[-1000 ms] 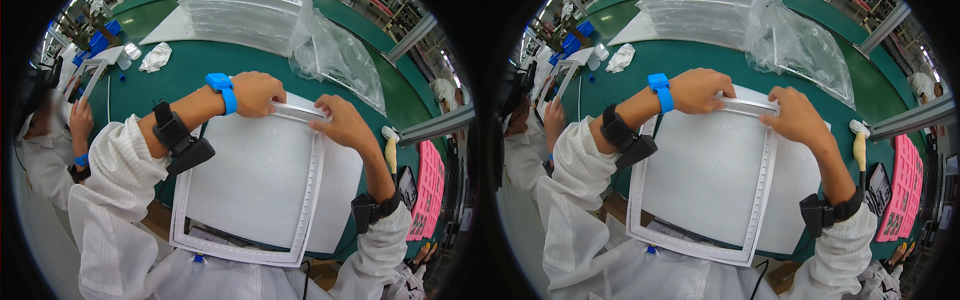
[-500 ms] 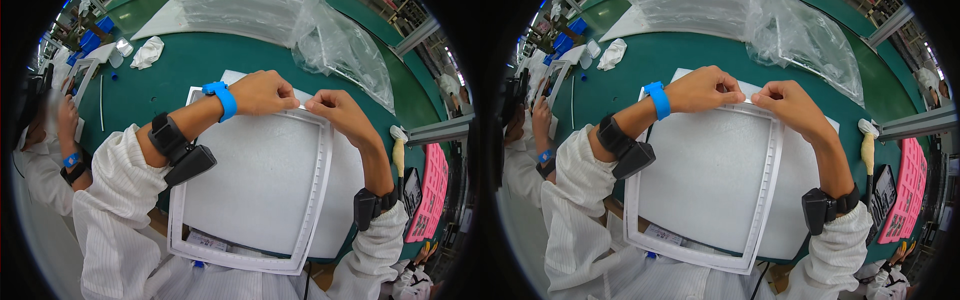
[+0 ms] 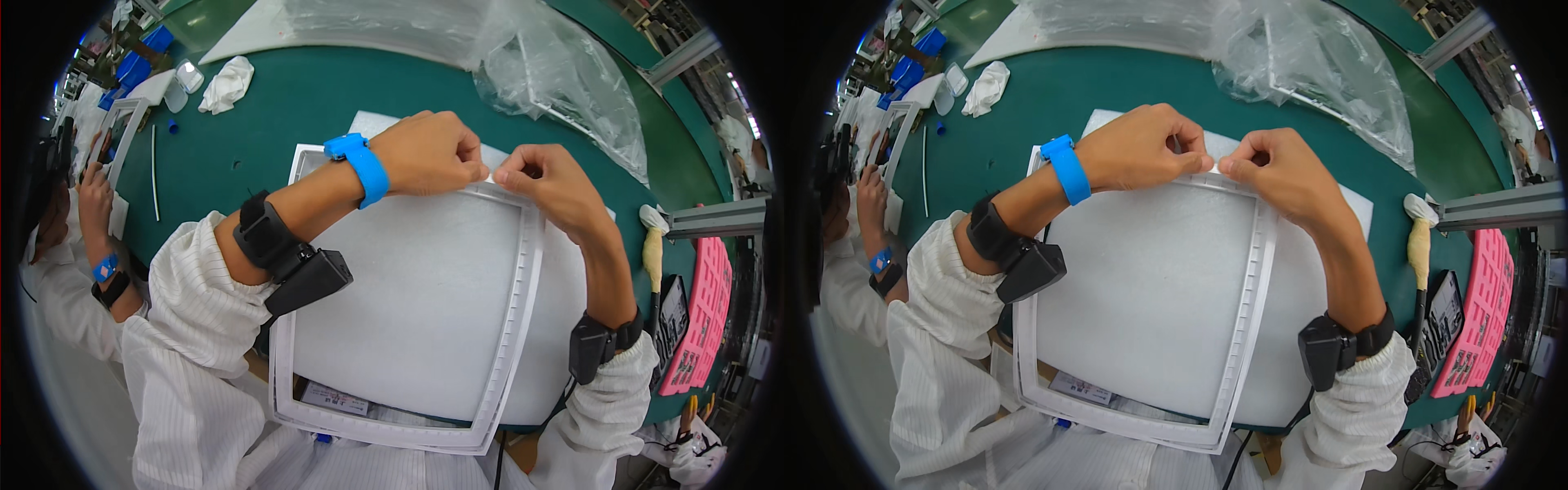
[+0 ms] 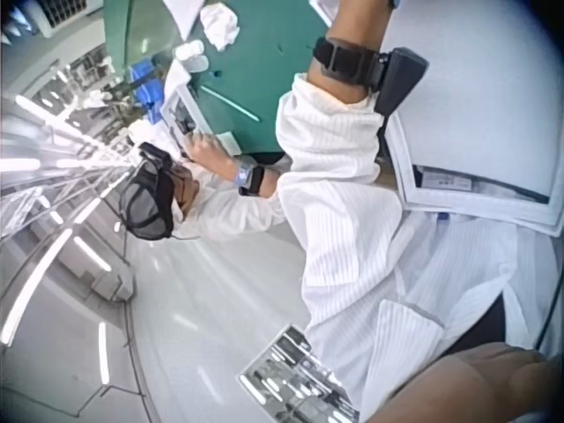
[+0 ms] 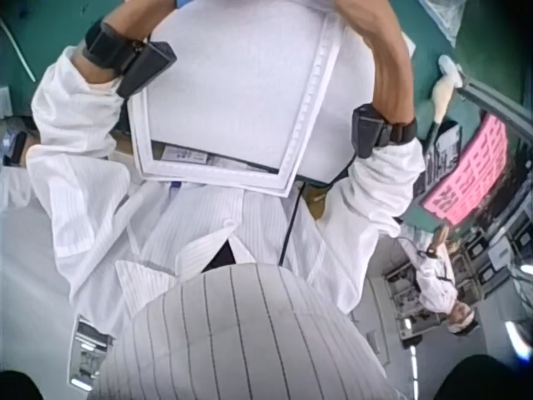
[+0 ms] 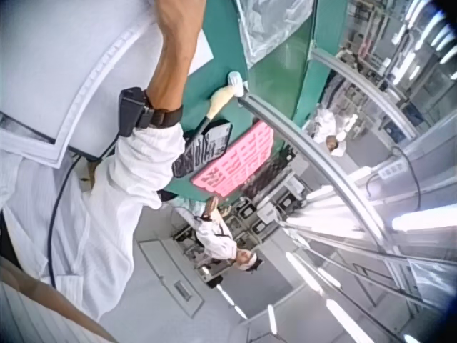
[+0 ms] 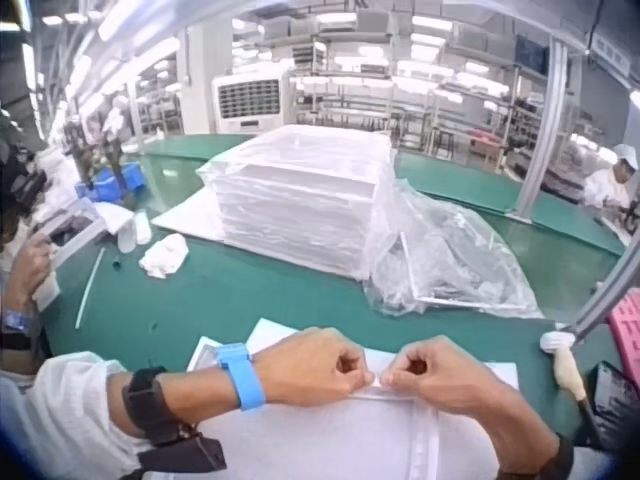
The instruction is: Assembling a plastic frame for an electronic panel and placing it into a plastic bag.
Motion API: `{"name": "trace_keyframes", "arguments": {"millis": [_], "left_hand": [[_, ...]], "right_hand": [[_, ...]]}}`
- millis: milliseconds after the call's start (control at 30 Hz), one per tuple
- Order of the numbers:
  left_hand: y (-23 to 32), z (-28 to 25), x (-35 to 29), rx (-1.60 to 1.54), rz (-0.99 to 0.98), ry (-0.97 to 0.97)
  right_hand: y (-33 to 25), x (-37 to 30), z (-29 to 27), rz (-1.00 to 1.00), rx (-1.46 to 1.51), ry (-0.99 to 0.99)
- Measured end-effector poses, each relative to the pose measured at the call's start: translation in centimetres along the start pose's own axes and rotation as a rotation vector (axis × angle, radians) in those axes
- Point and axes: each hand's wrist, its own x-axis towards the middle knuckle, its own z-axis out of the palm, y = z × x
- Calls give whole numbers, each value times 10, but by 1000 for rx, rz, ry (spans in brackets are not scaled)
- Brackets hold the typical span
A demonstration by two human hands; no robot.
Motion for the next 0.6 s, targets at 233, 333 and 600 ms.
{"name": "trace_keyframes", "arguments": {"millis": [233,333,600], "left_hand": [[-12,-27,-8,89,51,-83],[-23,-43,-22,99,-44,-91],[-40,-41,-23,68,-21,-26]], "right_hand": [[-14,-8,0,63,-77,35],[-24,-7,0,73,-161,44],[-42,16,21,124,-518,74]]}}
